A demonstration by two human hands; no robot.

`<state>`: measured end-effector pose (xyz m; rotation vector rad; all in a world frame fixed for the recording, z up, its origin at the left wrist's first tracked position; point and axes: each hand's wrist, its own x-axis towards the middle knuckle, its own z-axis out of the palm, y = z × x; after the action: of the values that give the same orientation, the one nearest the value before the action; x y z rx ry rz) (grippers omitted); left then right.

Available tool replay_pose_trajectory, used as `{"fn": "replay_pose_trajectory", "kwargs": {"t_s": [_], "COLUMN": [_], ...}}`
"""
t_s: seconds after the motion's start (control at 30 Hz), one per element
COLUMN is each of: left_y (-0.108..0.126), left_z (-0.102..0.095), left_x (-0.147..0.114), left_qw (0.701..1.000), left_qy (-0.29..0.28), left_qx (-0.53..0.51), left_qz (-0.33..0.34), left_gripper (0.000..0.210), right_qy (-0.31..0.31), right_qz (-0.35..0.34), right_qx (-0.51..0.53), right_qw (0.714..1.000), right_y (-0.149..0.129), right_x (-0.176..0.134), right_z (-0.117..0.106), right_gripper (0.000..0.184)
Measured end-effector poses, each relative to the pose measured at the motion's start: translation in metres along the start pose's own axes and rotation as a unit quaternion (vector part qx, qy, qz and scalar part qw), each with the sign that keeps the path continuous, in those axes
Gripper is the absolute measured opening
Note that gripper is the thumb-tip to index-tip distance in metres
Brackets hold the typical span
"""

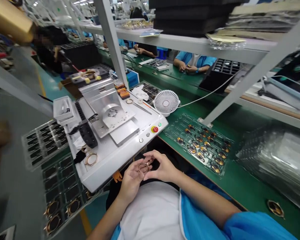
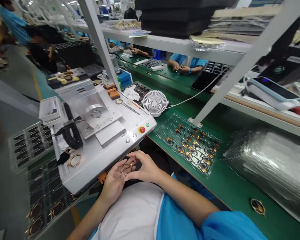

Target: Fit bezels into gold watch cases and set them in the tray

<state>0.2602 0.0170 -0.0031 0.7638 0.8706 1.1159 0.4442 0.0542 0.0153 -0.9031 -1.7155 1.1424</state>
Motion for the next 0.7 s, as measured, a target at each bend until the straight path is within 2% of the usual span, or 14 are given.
{"fn": "replay_pose_trajectory", "kwargs": {"t_s": [0.07, 0.13, 0.2, 0.23, 0.27, 0.37, 0.43, 0.5, 0.7], "left_y": [-0.002, -0.003, -0.001, 0.000, 0.000, -0.001, -0.003, -0.005, -0.002], "left_z": [0.000, -0.002, -0.005, -0.007, -0.009, -0.015, -0.019, -0.021, -0.023], "left_x": [0.002, 0.003, 0.002, 0.001, 0.000, -0.004, -0.005, -0.006, -0.009], "left_qw": [1.000, 1.000, 0.999, 0.999, 0.998, 0.998, 0.998, 0.998, 0.998], "left_qy": [0.006, 0.014, 0.032, 0.042, 0.051, 0.063, 0.064, 0.063, 0.065], "left_qx": [-0.007, 0.006, 0.025, 0.031, 0.031, 0.012, -0.001, -0.007, -0.005], "left_qz": [0.006, 0.011, 0.010, 0.008, 0.006, 0.008, 0.010, 0.015, 0.022], "left_gripper": [0.054, 0.053, 0.052, 0.052, 0.051, 0.053, 0.055, 0.057, 0.054], "right_qy": [0.008, -0.021, -0.025, -0.006, 0.042, 0.127, 0.142, 0.141, 0.157], "right_qz": [-0.018, -0.039, 0.008, 0.058, 0.141, 0.253, 0.285, 0.298, 0.278], "right_qx": [-0.011, -0.055, -0.171, -0.242, -0.327, -0.410, -0.432, -0.446, -0.462], "right_qw": [1.000, 0.997, 0.985, 0.968, 0.933, 0.867, 0.844, 0.832, 0.827], "right_y": [0.002, 0.005, 0.010, 0.014, 0.018, 0.036, 0.049, 0.061, 0.077], "right_x": [0.000, 0.005, 0.013, 0.018, 0.023, 0.036, 0.039, 0.039, 0.032], "right_z": [0.004, -0.011, -0.046, -0.069, -0.093, -0.161, -0.189, -0.200, -0.198], "right_gripper": [0.079, 0.075, 0.060, 0.047, 0.033, 0.017, 0.012, 0.007, 0.009]}}
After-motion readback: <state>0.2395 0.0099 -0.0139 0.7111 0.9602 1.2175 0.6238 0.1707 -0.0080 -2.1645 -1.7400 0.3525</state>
